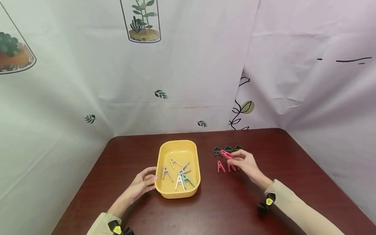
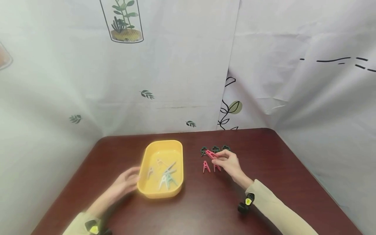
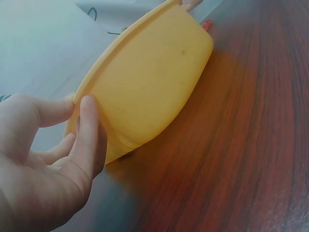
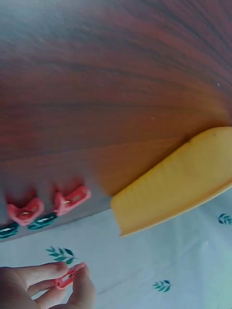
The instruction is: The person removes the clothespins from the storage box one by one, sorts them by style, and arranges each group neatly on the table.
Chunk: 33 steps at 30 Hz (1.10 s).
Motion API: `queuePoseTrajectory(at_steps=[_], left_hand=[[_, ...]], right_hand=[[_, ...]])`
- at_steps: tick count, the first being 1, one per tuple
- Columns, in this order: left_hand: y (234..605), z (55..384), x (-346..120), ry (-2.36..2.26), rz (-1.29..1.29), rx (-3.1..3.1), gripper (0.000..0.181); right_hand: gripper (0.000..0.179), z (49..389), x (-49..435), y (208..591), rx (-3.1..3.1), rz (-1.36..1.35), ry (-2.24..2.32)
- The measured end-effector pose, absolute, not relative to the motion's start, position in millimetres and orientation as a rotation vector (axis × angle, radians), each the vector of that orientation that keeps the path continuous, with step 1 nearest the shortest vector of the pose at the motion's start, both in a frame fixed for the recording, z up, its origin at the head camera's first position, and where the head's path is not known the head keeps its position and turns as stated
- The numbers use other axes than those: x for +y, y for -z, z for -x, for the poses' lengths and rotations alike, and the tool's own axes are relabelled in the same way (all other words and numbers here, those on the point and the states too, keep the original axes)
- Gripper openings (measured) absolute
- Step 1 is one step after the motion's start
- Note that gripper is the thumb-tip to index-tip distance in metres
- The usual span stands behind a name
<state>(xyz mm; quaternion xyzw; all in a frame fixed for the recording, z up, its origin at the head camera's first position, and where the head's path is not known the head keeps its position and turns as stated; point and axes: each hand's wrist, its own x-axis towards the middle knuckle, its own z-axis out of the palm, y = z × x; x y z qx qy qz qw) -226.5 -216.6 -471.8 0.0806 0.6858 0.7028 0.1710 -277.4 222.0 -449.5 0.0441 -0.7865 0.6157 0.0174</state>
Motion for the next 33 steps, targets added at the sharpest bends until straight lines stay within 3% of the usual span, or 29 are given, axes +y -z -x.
queuePoseTrajectory(at_steps=[21, 33], left_hand=[[471.0, 224.8, -216.8, -2.002, -0.232, 1.936, 0.062], [473.1, 225.8, -216.9, -2.008, -0.236, 1.939, 0.06]], right_hand=[[0.045, 263.2, 276.4, 465.5, -2.62, 0.356, -1.436], [0.046, 265.9, 283.5, 464.5, -2.726, 0.297, -1.246]])
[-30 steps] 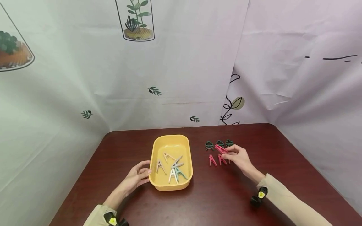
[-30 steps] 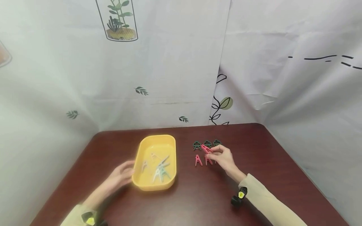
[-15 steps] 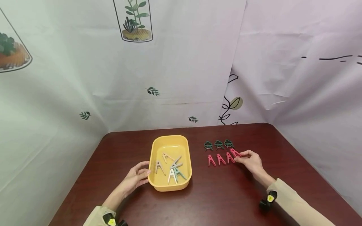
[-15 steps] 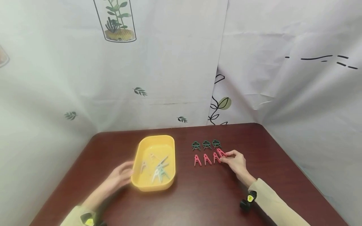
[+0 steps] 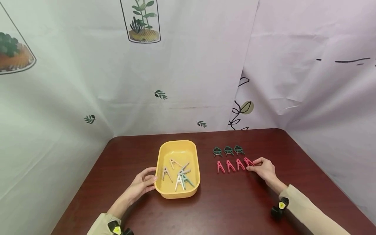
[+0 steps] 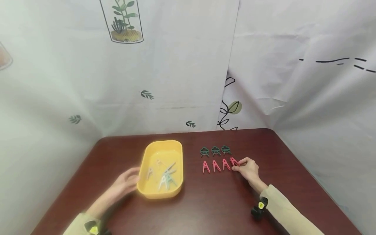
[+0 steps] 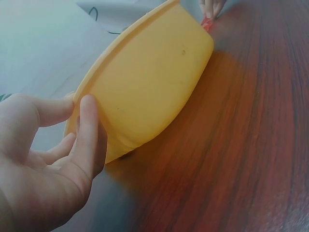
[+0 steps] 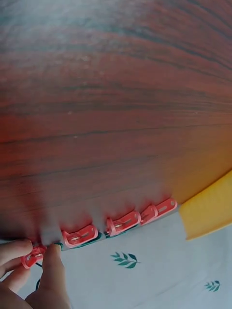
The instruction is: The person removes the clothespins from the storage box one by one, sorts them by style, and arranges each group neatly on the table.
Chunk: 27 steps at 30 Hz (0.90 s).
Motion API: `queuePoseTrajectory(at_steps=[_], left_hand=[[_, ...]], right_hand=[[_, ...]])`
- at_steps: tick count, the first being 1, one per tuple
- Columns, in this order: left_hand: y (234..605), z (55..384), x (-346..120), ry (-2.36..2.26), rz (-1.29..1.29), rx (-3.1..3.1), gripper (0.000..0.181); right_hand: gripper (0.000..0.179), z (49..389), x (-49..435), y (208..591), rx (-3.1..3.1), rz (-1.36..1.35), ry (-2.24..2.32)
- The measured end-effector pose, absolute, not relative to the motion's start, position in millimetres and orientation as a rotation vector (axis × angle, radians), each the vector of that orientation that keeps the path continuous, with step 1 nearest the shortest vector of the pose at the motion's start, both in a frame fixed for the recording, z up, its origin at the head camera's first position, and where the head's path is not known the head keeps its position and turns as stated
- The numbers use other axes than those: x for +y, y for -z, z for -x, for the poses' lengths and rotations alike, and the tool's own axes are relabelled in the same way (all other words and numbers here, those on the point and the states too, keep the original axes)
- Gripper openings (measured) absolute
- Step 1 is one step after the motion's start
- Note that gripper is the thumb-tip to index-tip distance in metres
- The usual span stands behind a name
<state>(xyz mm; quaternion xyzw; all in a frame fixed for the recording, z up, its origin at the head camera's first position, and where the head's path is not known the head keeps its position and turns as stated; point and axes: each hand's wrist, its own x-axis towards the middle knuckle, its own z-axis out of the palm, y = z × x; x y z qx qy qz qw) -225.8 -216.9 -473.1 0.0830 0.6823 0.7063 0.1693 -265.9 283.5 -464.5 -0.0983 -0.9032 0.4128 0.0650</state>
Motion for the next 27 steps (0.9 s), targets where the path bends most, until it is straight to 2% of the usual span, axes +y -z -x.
queuePoseTrajectory(at_steps=[10, 20, 27], left_hand=[[471.4, 224.8, -216.5, -1.998, -0.223, 1.951, 0.062], [470.3, 223.7, -215.2, -1.998, -0.226, 1.955, 0.062], [470.3, 223.0, -214.8, -1.999, -0.216, 1.954, 0.061]], right_hand=[[0.048, 267.4, 282.9, 461.5, -2.756, 0.239, -1.204], [0.026, 275.7, 273.0, 451.6, -2.679, 0.217, -1.173], [0.024, 282.5, 261.4, 442.8, -2.698, 0.079, -1.15]])
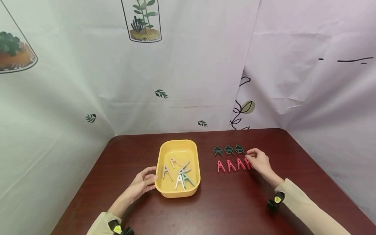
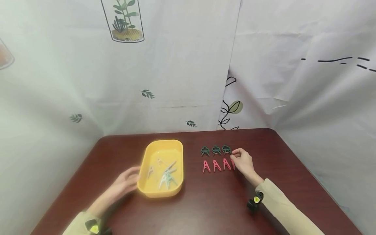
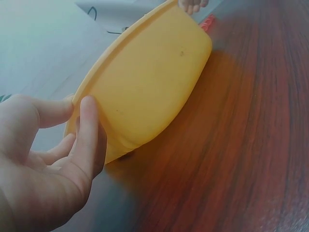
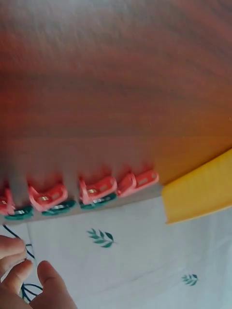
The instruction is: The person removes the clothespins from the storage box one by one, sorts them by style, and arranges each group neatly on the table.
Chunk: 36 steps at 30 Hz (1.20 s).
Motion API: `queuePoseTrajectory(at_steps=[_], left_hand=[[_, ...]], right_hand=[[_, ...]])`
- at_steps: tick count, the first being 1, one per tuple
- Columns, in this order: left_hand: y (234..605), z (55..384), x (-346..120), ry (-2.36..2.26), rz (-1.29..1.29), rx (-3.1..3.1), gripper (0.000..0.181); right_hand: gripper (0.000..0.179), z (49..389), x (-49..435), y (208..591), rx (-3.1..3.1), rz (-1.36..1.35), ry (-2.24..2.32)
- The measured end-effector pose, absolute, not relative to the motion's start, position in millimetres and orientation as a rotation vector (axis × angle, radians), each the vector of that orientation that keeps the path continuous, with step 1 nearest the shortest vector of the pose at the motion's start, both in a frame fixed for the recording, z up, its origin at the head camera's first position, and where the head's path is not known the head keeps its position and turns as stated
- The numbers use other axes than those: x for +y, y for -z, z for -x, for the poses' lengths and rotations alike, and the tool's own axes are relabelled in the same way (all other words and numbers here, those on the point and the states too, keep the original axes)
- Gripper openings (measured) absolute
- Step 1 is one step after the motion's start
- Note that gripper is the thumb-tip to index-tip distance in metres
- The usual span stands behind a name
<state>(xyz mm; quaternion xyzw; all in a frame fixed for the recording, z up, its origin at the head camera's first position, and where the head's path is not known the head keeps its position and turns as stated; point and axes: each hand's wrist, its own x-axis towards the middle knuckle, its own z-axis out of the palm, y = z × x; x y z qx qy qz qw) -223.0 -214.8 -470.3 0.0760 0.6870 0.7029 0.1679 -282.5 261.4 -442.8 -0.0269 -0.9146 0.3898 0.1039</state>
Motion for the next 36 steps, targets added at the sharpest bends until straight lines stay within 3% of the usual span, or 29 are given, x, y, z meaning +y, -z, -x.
queuePoseTrajectory(at_steps=[28, 36], left_hand=[[471.4, 224.2, -213.9, -2.019, -0.203, 1.949, 0.061], [471.2, 223.8, -213.3, -2.023, -0.205, 1.948, 0.059]], right_hand=[[0.016, 296.4, 205.6, 432.2, -2.892, -0.38, -1.292], [0.022, 298.0, 196.9, 435.0, -2.823, -0.642, -1.346]])
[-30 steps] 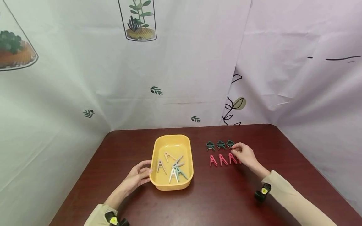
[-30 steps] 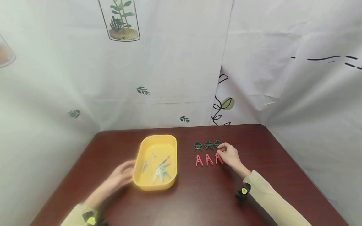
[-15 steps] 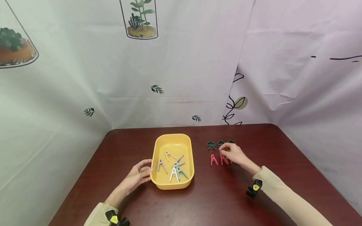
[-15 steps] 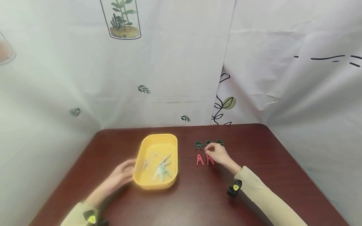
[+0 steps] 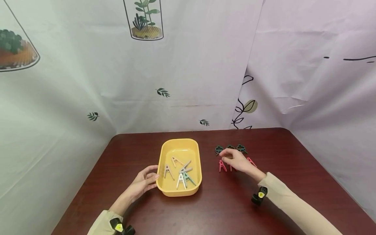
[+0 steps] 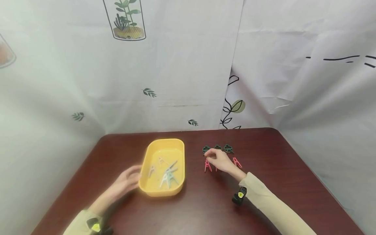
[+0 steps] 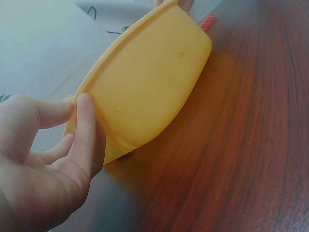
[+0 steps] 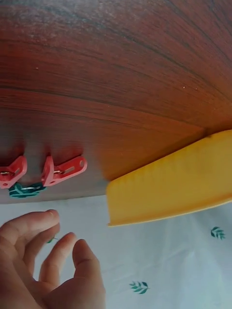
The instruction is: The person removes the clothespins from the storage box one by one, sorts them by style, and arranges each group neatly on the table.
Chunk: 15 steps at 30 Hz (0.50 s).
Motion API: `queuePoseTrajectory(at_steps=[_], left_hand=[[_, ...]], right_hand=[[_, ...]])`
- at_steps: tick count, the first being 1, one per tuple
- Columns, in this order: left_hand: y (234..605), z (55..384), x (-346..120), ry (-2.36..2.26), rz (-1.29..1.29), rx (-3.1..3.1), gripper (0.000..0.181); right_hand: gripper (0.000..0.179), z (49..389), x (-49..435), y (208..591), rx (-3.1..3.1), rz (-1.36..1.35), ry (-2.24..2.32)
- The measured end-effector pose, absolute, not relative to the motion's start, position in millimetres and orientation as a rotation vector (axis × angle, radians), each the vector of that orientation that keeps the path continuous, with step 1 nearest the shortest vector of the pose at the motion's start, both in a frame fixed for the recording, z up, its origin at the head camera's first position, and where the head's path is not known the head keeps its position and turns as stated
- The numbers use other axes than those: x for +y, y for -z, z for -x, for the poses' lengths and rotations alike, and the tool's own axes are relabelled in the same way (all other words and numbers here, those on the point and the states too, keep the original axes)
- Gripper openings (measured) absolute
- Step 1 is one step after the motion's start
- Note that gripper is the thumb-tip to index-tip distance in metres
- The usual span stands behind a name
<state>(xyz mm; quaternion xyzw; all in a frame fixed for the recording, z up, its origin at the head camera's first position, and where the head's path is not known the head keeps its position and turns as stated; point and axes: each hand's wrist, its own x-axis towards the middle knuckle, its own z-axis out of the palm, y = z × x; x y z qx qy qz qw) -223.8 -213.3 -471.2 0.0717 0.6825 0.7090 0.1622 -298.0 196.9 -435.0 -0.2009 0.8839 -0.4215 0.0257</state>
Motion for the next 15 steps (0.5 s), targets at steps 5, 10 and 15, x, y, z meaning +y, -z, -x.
queuePoseTrajectory(at_steps=[5, 10, 15], left_hand=[[470.5, 223.5, -212.6, -2.023, -0.202, 1.946, 0.061], [469.9, 223.1, -212.6, -2.023, -0.195, 1.946, 0.062], [469.8, 222.3, -213.0, -2.016, -0.197, 1.953, 0.062]], right_hand=[[0.023, 299.5, 187.0, 434.9, 2.725, 0.764, 1.319], [0.03, 301.2, 174.0, 431.1, 2.716, 0.897, 1.308], [0.04, 299.5, 158.3, 423.4, 2.654, 1.01, 1.257]])
